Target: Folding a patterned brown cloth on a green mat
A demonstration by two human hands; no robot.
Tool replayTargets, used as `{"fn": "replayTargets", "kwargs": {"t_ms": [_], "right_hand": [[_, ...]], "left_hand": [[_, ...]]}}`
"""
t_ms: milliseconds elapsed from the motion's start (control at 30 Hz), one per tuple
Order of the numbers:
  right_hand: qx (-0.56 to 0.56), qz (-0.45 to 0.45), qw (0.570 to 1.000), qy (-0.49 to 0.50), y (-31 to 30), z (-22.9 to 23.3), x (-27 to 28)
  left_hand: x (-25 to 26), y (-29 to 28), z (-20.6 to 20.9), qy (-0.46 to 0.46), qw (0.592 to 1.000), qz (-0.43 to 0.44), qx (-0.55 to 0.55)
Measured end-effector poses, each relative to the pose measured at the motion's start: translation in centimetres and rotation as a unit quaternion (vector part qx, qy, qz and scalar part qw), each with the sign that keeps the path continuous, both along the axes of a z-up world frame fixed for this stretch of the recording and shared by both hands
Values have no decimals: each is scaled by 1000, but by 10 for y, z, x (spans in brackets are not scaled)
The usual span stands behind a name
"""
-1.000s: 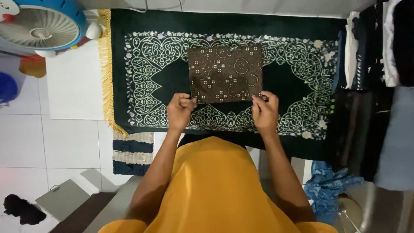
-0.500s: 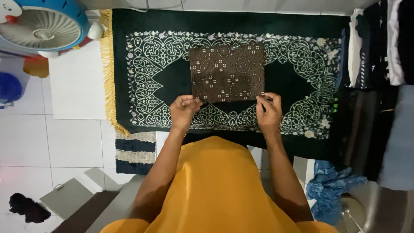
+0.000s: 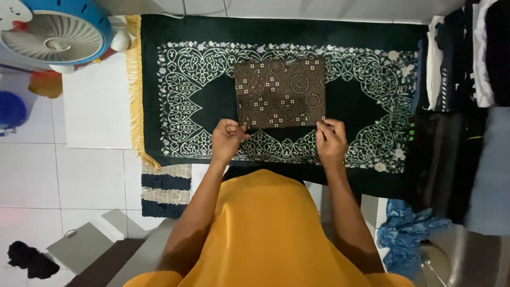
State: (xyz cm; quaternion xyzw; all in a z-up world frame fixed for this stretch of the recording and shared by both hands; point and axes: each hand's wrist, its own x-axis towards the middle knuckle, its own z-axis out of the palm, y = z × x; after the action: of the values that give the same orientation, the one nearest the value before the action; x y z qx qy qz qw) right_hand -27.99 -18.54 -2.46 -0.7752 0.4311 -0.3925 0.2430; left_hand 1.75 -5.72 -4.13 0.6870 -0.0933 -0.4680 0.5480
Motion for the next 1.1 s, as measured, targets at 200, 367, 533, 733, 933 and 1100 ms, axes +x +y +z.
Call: {"fn": "replayTargets", "kwargs": {"t_ms": [200,367,533,733,933,1100], "right_hand": [[-117,-31,990,67,-13,9,9],[-132,-19,985,107,-35,62,71],[-123,64,963,231,-33,17,109],[-73,66,946,308,-37,13,62],[0,-47,937,345,-60,5,59],[12,60,960,272,-67,14,111]], "left_hand": [[7,-17,48,-274,931,-192,145],[-18,-79,75,-688,697,-164,-115],[-55,-88,45,-661,683,-308,46],[-45,-77,37,-626,703,-336,16],[-11,-90,30,-524,806,-259,-91],[-8,-120,42,-678,674,-290,47]]}}
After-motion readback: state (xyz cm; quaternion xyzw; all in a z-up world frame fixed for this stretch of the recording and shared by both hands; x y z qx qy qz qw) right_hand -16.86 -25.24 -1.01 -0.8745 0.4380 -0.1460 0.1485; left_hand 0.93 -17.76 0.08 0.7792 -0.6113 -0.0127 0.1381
